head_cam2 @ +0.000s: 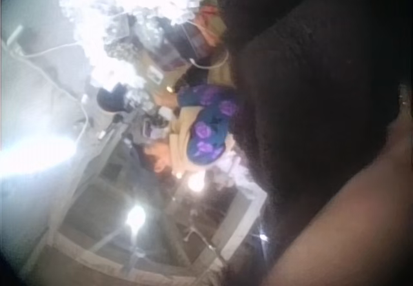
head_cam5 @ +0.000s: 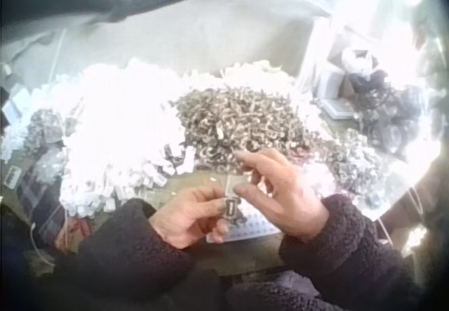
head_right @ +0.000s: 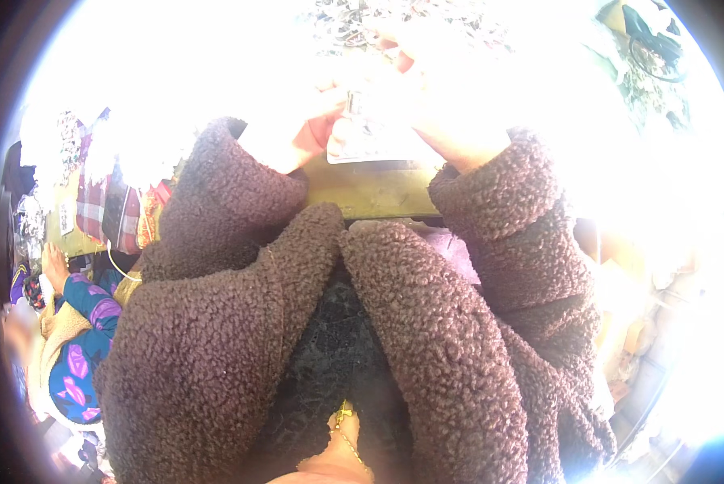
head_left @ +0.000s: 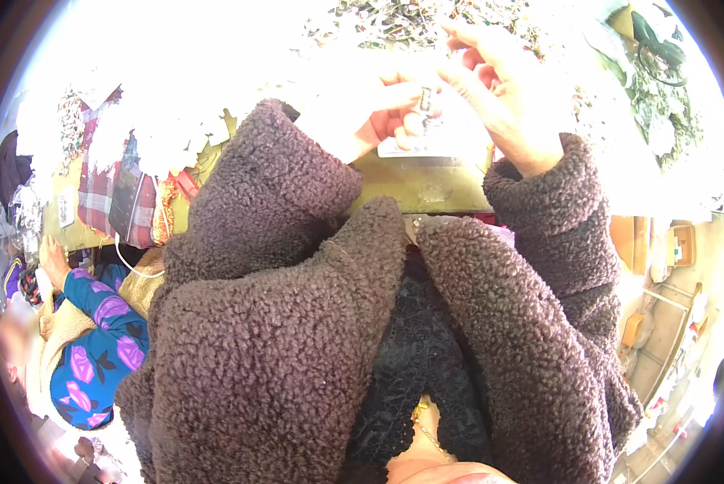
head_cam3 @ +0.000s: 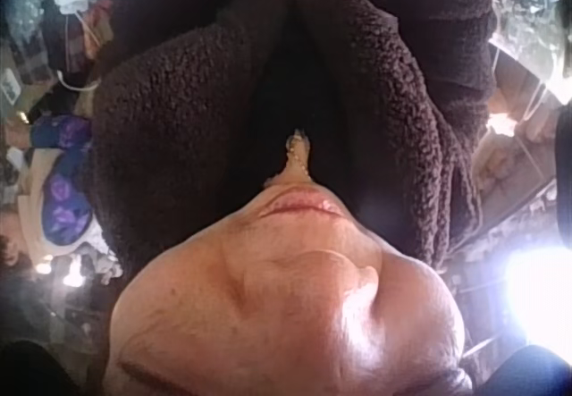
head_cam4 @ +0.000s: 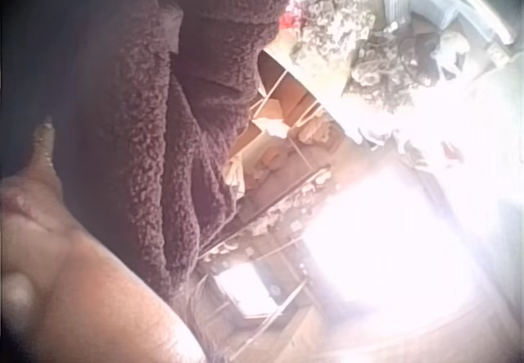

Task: The person repeatedly picks small electronic components from a pile on the table, manipulates them with both hands, and places them into a white tray. The person also handles a red padded item and a white rectangular object during the process.

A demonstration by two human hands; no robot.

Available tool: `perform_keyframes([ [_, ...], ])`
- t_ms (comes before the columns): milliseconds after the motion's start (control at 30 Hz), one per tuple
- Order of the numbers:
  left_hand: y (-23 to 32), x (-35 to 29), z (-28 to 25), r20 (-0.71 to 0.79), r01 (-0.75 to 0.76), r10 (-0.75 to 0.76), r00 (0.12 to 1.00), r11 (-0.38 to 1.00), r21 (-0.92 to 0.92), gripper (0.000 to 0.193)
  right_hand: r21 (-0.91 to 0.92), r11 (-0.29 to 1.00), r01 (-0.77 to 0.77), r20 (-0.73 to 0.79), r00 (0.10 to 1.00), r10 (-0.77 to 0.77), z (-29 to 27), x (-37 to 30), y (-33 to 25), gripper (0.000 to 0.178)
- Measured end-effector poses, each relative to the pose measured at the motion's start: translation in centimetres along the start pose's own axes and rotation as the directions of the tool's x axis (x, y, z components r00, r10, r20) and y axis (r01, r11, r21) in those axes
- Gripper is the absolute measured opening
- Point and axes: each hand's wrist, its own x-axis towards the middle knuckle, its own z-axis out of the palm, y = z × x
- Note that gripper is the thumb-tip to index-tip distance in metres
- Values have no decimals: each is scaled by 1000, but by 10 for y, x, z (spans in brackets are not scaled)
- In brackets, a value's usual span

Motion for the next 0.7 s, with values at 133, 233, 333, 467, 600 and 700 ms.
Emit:
perform_keyframes([
  [133, 4, -9, 2, 14, 22, -25, 1000, 985, 171, 22, 308, 947, -93, 145, 988, 50, 0, -5, -11, 19],
  [233, 4, -15, -7, 20, 58, -66, 998, 959, 278, 24, 200, 980, -15, 28, 1000, 9, 14, -17, -12, 17],
  [333, 6, -15, -10, 49, 67, -83, 995, 961, 270, 22, -55, 992, 117, -72, 990, -121, 29, -24, -13, 15],
  [467, 3, -14, -10, -65, -19, 42, 997, 948, 319, 16, -22, 976, 216, -87, 972, -217, 38, -29, -13, 16],
  [600, 15, -13, -12, 101, 46, -62, 993, 987, 155, 15, 86, 930, 358, -78, 933, -352, 40, -21, -3, 21],
  [700, 2, -13, -5, -88, -56, 58, 994, 998, 31, 18, -211, 789, 577, -150, 778, -609, 36, -25, -1, 28],
])
